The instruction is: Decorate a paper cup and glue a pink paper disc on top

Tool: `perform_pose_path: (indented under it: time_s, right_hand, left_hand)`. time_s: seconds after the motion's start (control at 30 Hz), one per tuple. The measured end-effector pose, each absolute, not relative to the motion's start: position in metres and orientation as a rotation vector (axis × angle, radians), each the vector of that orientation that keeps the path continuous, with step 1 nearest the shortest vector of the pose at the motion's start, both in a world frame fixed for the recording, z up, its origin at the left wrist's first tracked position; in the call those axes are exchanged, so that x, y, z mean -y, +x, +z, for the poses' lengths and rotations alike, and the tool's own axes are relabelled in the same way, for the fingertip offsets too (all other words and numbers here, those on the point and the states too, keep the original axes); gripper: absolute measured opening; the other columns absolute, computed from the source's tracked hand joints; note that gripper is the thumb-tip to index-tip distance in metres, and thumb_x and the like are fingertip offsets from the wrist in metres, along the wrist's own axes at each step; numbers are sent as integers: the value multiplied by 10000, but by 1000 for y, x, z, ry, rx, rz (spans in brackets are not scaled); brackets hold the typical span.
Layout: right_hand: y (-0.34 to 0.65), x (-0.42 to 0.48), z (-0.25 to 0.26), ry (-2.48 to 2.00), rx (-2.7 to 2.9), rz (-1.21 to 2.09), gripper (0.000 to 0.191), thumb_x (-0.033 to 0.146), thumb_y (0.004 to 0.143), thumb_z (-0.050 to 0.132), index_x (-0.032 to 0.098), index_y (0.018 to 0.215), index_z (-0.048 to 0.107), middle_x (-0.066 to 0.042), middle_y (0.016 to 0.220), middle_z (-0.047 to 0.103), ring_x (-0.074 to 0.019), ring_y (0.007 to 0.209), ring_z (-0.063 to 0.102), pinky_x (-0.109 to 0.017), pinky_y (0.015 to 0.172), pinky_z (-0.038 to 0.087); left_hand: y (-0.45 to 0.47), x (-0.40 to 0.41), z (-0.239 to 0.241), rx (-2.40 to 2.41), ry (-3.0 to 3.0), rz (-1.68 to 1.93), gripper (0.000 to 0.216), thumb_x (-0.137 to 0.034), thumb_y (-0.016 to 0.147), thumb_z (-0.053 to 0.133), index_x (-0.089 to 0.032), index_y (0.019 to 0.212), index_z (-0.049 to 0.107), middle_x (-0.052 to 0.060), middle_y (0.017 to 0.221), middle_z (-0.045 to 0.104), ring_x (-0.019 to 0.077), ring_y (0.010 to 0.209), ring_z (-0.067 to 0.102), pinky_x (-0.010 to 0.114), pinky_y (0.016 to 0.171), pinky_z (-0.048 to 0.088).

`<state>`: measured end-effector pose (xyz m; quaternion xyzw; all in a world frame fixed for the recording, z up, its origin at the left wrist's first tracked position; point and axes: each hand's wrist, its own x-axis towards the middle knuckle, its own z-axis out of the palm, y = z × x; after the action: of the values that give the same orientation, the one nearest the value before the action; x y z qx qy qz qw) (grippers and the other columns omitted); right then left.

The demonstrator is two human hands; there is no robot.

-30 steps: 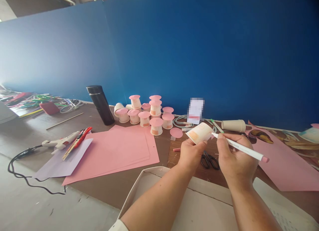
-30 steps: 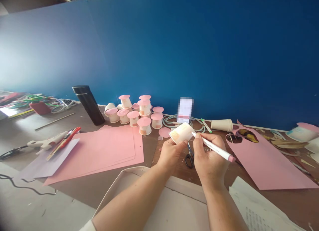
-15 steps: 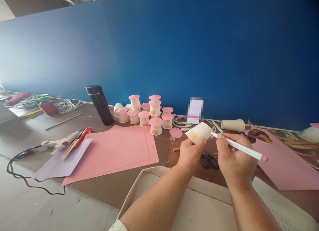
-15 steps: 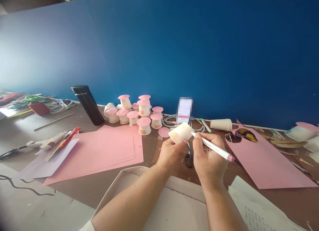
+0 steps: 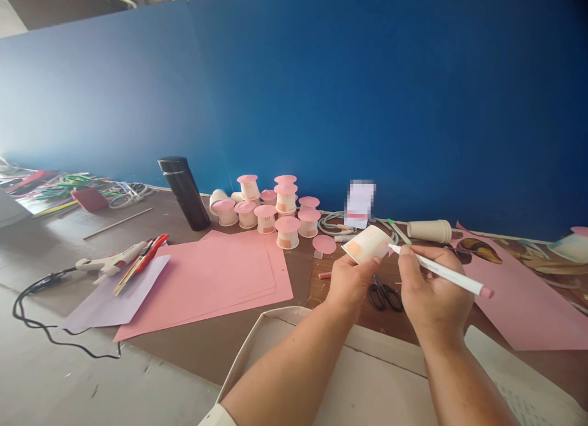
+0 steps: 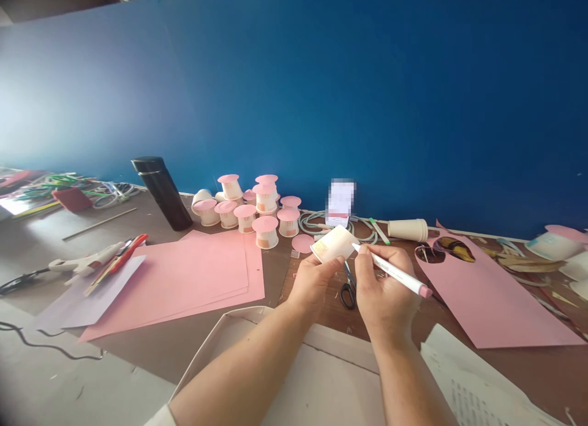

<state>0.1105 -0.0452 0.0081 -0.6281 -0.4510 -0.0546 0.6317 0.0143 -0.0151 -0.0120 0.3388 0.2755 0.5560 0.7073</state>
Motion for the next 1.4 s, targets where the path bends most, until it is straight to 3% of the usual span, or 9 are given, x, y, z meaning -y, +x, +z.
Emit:
perform_pose_path:
  time_s: [0.17, 0.37, 0.63, 0.93, 1.4]
  right_hand:
    - [111, 45, 8, -1440, 1033, -129, 225, 402, 798, 667, 178, 800, 661, -60, 698, 667, -190, 604, 603, -326, 577, 502]
    - [111, 45, 7, -1432, 1027, -119, 221, 400, 788, 671, 181, 799, 651, -47, 664, 646, -188, 594, 598, -322, 569, 498]
    - [109, 45, 7, -1455, 1028, -115, 227, 405, 784, 666, 179, 795, 650, -49, 669, 648, -195, 613, 617, -320, 576, 502]
    - [110, 46, 6, -1476, 1038, -104, 225, 404, 792, 656, 180, 807, 647, -64, 702, 669, -220, 674, 660, -331, 624, 524]
    - [108, 44, 5, -1491, 1038, -91, 222, 405, 788, 654, 184, 808, 653, -71, 717, 686, -225, 679, 669, -327, 626, 524]
  left_hand:
    - [14, 15, -12, -615, 703, 1229, 334, -264, 627, 857, -164, 944, 817, 82, 969, 767, 218, 912, 663, 305, 836, 467]
    - [16, 11, -16, -614, 624, 1181, 429, -276, 565, 879, -124, 956, 794, 63, 884, 711, 108, 681, 506, 242, 590, 326]
    - [15, 10, -15, -574, 516, 1147, 448, -236, 533, 867, -111, 946, 750, 58, 884, 690, 90, 665, 485, 231, 579, 303]
    - [14, 10, -16, -512, 449, 1100, 398, -179, 593, 809, -100, 975, 729, 91, 970, 716, 138, 790, 596, 230, 644, 385]
    - [12, 12, -8, -496, 310, 1056, 271, -62, 706, 704, -91, 975, 724, 109, 1002, 734, 140, 826, 668, 194, 706, 510]
